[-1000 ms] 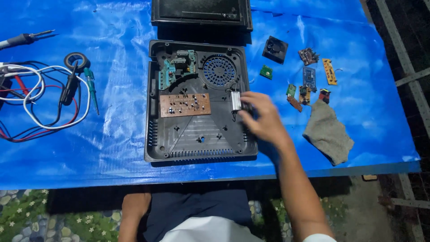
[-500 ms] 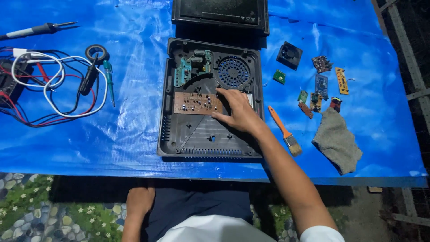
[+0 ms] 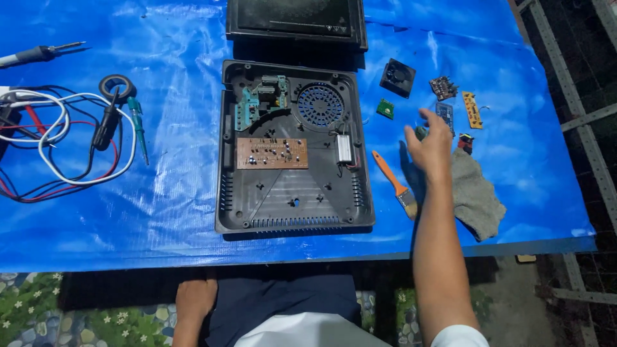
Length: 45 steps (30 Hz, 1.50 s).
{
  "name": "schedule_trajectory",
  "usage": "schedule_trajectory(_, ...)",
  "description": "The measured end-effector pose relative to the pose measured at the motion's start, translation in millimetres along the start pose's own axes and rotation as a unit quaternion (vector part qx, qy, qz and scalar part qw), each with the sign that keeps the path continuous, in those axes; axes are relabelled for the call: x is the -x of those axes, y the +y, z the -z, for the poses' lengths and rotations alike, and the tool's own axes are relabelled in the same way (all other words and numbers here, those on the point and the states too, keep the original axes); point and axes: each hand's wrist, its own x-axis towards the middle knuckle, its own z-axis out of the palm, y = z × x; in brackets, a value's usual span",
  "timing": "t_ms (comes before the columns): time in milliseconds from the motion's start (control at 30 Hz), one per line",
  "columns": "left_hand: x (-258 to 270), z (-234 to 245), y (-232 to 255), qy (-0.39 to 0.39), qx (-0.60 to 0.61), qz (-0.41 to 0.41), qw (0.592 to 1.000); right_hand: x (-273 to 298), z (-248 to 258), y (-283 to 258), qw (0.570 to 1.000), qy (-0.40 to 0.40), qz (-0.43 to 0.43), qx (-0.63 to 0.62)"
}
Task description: The person places various circuit boards and electronic components into an open black plastic casing on a blue tarp. They arrange the boards inside the casing and then pick up a small black fan to position it within the assembly.
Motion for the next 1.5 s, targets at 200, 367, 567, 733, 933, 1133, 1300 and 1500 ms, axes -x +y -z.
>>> schedule_trajectory(200,12.2,21.5,14.7,-0.029,0.02,0.012,0.999,18.3,-5.0,25.8,0.991,-0.111,-0.067,0.042)
schedule_trajectory(367,16.3,26.4,17.3,-0.033,0.015,0.012,0.999,18.2,6.4,9.4,0.993,-0.064,-0.095,-0.031)
schedule_trajectory(567,21.5,30.6,20.5,-0.01,0.029,0.022,0.999,8.1,-3.5,8.2,0.996,-0.042,-0.065,-0.044)
schedule_trajectory(733,24.2,36.8,25.4,-0.024,0.055,0.049,0.997,-17.7,-32.4,-8.2,0.998,-0.053,0.024,-0.019)
schedule_trajectory(933,2.4,1.0,3.6,-0.002,0.008,0.006,1.0,-35.2,-54.5,-18.5,0.995,-0.073,0.023,-0.062)
schedule_trajectory(1133,6.6,4.0,2.6,0.015,-0.011,-0.019,1.0,-31.5,-52.6,-5.3,0.99,-0.005,-0.056,-0.133)
schedule_trajectory(1300,20.2,28.1,16.5,-0.009,0.051,0.013,0.999,-22.8,-24.9,-24.4,0.919,-0.143,-0.109,-0.352)
schedule_trajectory(1500,17.3,25.0,21.0,0.005,0.069,0.031,0.997,-11.6,8.3,-90.2,0.885,-0.217,-0.108,-0.398)
